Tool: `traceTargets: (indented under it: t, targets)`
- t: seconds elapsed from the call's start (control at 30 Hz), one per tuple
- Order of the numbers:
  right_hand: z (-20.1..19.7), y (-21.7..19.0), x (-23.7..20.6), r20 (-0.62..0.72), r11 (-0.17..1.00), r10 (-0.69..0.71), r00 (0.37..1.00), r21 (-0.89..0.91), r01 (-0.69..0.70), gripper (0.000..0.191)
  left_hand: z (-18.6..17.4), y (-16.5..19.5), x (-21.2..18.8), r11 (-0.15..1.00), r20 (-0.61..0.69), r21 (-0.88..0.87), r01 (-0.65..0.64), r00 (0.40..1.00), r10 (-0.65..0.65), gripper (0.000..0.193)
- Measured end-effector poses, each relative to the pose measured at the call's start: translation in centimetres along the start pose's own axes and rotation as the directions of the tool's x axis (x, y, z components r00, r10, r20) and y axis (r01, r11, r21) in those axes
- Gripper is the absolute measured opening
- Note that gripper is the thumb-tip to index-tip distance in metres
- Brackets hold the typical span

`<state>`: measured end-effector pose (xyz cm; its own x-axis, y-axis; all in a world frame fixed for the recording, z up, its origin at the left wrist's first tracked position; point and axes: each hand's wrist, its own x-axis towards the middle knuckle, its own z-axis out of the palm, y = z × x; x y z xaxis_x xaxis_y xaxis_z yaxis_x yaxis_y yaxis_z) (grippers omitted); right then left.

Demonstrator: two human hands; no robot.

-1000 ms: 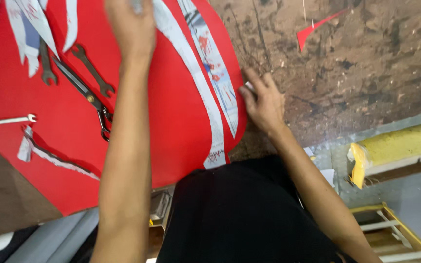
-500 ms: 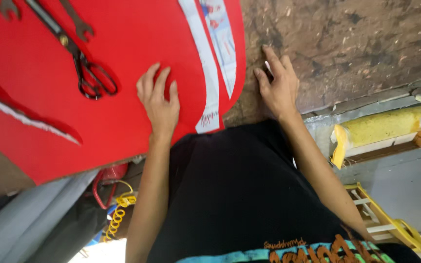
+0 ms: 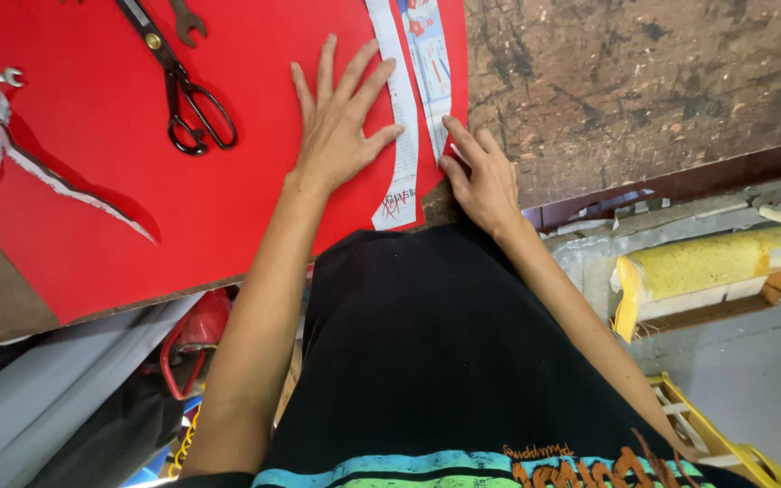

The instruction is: The person places a paper template on a red fabric sheet, traces its outline with a white marker, and then cuts along the traced line using scissors. The person repeats this process for multiple template pieces, cutting out several fabric shapes.

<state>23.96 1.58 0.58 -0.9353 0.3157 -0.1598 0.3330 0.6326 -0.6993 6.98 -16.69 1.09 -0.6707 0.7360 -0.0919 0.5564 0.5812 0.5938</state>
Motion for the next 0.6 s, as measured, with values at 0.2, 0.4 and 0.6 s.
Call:
traceTargets:
  t: [0.2, 0.4, 0.6]
  targets:
    - [-0.7, 0.2, 2.0, -0.166, 0.994, -0.095, 0.981, 0.044, 0.104, 0.049, 0.6, -0.3, 2.6, 0.996, -0.073, 0.073, -0.044, 0.996, 0.050, 0.070]
    - [-1.7, -0.4, 6.8, 0.035, 0.984, -0.039, 0.999, -0.170, 0.044, 0.060, 0.4, -0.6, 9.9, 0.962, 0.082, 0.177, -0.207, 0.977, 0.196, 0.073]
    - [-2.3, -0.7, 7.7, 0.094, 0.974, -0.002, 0.996, -0.227, 0.024, 0.057, -2.6, -2.4, 15.4, 0.949, 0.087, 0.308, -0.062, 0.995, 0.037, 0.080]
